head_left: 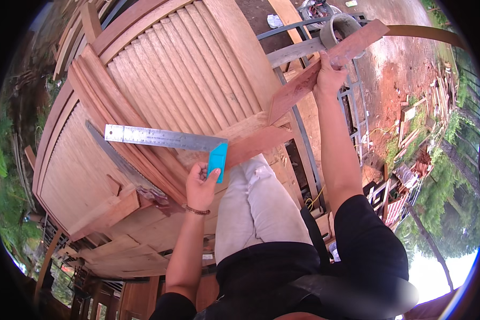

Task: The person assembles a wooden slatted panel by applying glue to a frame piece and attaching it to the panel. They use a nail gun to secure the frame, then use a hand saw to trim the excess length of the attached frame piece. Finally, they lift the completed panel and place it upright against a stack of similar panels.

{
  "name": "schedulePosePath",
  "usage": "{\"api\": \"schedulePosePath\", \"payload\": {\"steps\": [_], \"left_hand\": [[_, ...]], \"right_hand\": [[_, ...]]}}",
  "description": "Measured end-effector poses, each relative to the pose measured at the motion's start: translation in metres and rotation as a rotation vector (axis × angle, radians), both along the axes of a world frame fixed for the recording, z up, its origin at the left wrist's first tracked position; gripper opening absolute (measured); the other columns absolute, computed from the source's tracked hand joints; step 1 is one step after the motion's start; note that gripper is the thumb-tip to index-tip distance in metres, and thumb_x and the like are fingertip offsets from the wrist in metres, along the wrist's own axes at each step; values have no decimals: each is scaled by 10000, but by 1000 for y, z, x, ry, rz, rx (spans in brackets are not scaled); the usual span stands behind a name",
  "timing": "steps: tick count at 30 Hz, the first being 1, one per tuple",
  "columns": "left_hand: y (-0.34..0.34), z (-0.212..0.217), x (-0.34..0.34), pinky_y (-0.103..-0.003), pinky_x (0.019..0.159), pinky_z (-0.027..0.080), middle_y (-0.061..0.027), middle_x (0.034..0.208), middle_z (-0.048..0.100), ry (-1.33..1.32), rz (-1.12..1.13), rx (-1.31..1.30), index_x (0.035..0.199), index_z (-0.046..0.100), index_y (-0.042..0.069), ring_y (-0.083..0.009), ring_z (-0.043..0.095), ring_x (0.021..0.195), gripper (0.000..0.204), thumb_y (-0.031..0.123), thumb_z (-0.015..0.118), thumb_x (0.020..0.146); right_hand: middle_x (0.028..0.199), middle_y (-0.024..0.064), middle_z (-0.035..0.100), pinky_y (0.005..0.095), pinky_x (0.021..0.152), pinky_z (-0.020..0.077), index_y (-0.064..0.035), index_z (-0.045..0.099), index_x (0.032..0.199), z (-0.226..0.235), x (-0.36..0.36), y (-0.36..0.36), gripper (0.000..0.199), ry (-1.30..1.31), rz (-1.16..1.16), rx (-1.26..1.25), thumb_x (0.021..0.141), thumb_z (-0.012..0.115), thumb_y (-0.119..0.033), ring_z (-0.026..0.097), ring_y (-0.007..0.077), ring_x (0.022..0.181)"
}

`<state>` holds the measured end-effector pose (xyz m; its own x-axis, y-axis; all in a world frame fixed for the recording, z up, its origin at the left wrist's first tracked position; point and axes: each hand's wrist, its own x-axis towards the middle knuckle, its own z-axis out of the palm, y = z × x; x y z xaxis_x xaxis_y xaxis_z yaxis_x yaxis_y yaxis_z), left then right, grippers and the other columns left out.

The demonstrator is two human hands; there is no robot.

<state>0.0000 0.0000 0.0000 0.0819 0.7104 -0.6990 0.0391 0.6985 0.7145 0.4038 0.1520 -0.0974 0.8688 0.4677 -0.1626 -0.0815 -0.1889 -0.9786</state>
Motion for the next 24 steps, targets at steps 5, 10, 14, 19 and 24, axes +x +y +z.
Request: {"api": "schedulePosePath", "payload": {"steps": [5,10,14,19,24], "left_hand": [[-8,-3,6,-218,707,492,-10,891,605,4,-72,-1,979,557,28,-70,566,769,143,57,674,901],[-6,-5,10,-219,702,479,-5,882,603,-80,-37,-34,979,561,23,-65,558,773,149,40,680,892],[-5,-13,10,-221,702,474,-5,883,604,-41,-103,30,987,567,18,-66,555,778,160,45,689,887],[4,-13,9,-218,692,470,-6,876,608,1,-86,-12,997,570,12,-66,550,767,161,48,685,890],[34,-38,6,-231,687,476,-11,869,623,180,-210,51,1004,599,-6,-76,548,758,163,59,689,884]], "right_hand": [[1109,173,549,303,773,523,109,382,1165,34,23,-14,654,-323,-84,36,758,835,-131,590,196,955],[1156,220,529,350,919,466,146,357,1238,62,-3,10,819,-211,-14,158,741,851,-278,551,256,1068],[1154,221,549,352,940,464,128,384,1236,25,20,-13,843,-366,-58,-66,720,852,-347,570,264,1060],[1102,183,578,343,859,496,75,427,1232,82,12,-32,778,-630,94,-295,704,852,-307,600,240,984],[1045,165,602,362,850,498,48,445,1235,107,7,-57,788,-471,341,-227,664,847,-319,607,248,942]]}}
